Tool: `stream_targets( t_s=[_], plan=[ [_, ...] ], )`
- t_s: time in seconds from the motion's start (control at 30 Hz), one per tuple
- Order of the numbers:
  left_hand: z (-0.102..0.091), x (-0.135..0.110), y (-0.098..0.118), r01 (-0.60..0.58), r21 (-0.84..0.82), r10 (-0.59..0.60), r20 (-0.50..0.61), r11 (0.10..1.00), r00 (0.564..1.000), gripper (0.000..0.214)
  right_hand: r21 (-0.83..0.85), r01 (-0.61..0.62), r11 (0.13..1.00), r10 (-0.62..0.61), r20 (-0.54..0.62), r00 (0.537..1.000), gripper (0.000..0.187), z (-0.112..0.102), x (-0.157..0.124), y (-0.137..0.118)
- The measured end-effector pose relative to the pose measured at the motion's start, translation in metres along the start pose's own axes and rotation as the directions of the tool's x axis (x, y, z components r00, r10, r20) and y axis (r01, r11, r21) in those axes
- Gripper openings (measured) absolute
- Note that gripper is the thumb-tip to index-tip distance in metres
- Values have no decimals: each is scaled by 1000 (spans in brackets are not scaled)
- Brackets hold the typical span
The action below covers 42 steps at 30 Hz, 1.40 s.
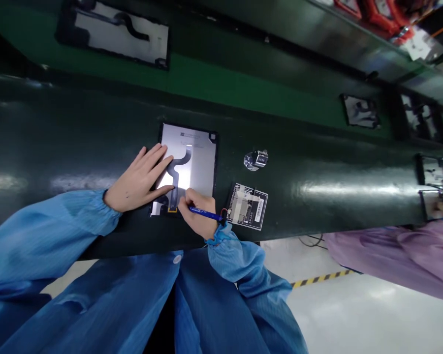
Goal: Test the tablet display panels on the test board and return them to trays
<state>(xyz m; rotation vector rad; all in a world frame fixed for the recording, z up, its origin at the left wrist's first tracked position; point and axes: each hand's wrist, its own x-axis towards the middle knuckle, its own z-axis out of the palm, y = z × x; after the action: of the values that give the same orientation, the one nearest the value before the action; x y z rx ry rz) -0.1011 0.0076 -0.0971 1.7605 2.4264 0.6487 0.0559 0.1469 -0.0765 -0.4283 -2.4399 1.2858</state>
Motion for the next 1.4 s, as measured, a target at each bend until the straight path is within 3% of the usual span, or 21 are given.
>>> stream_targets(
  t_s=[0.2,0.37,0.47,0.6,0.7,0.83,0.97,1.07,1.17,1.3,1.33,1.4],
  plan=[
    [1,1,2,7,-10,-7,-17,1000,1000,63,-117,-4,993,3,-4,1000,36,3,-1,3],
    [1,2,4,-5,54,7,-47,999,999,61,-104,31,994,-32,-4,999,35,4,-1,5],
    [3,3,4,-15,62,19,-62,998,998,63,-46,16,999,-18,-35,999,35,0,0,2],
    [6,4,1,-39,35,42,-69,999,997,62,142,-116,983,130,-96,987,35,-17,11,-3],
    [6,3,-1,-85,16,87,-84,996,993,61,214,-146,966,168,-89,982,21,-35,34,-2],
    [5,3,-1,-139,-26,137,-74,990,988,64,155,-119,981,125,-34,992,21,-48,69,11],
    [5,4,0,-168,-47,167,-33,985,985,69,-27,-50,998,52,56,997,12,-41,88,30],
    [5,2,-1,-151,-91,150,-20,984,988,76,6,-18,1000,17,104,994,13,-34,92,36],
    [-1,3,3,-93,-200,91,-18,975,996,82,144,-6,990,-7,91,996,21,-38,90,30],
    [-23,21,21,30,-478,-71,-67,878,995,54,340,69,938,-93,56,994,32,-62,78,13],
    [-29,29,27,59,-573,-93,-30,818,995,48,361,87,929,-116,62,991,34,-68,73,9],
    [-39,47,39,155,-747,-65,149,646,987,41,385,108,916,-150,80,985,37,-79,61,3]
  ],
)
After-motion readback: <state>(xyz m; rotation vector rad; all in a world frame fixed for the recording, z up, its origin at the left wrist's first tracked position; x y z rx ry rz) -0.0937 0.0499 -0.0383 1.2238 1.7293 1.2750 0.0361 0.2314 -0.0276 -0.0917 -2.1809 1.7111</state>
